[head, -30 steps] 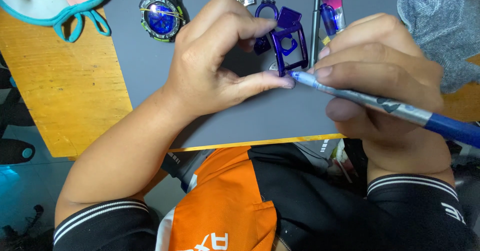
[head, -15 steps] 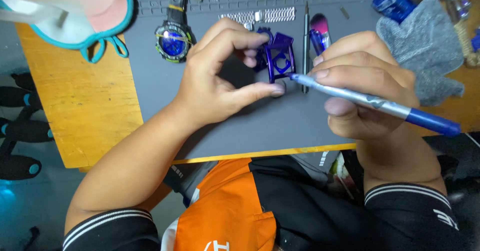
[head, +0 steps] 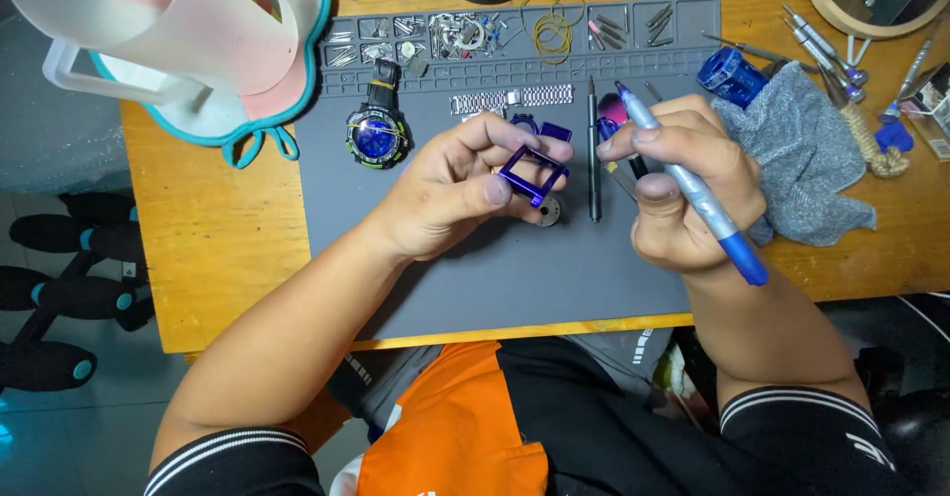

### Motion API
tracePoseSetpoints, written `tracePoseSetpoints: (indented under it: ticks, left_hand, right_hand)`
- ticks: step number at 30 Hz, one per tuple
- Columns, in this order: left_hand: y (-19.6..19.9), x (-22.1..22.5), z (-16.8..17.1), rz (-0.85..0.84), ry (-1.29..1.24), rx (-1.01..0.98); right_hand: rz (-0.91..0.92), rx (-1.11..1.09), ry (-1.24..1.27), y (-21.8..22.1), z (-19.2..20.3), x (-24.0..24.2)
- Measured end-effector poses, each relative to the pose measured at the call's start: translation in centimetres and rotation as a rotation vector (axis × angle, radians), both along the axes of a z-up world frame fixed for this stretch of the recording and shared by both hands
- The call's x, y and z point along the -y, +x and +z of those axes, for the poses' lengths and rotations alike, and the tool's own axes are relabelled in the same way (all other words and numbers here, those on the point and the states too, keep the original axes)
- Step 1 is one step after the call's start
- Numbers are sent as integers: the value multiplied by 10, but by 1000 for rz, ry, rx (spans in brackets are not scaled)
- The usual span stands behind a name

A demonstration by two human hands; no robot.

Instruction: Cleaning or applying a substance to a watch case using a specialized pen tool on a repair bench.

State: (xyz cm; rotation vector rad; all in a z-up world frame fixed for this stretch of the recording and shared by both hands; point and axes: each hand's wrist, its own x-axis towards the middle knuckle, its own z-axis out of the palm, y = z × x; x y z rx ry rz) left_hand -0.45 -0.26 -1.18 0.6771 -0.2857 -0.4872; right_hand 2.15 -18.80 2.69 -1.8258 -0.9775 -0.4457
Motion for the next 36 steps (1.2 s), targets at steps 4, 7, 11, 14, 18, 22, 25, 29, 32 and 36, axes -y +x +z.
tracePoseSetpoints:
  ticks: [4,7,11,14,18,22,25,29,32,36]
  left_hand:
    - [1,-2,-1,-41,-101,-109]
    - [2,-5,-2,-42,-108,-184]
    - [1,-5,-3,-80,-112,-126]
    - [2,-5,-4,-109,-123,-126]
    - [0,-5,-1,-113,-69,-216]
    - [0,-3,-3,-146,-32,-263]
    - [1,-2,-5,-233,-73,-271]
    - [3,-2,2,-312,-93,-290]
    - [2,-4,-1,-395,-138,-300]
    - [4,-6,-7,-489,-198,-275]
  right_hand:
    - [14,5,-2,0,1,1]
    - [28,-11,-17,0,1,2]
    - [41,-2,-44,0,1,4]
    - [48,-1,-60,0,2,4]
    - [72,41,-84,1,1,5]
    - [80,16,-98,0,1,1]
    - [171,-55,-122,1,0,1]
    - [286,-170,-125,3,0,3]
    - [361,-213,-128,5,0,4]
    - [463,-320,-118,5,-4,3]
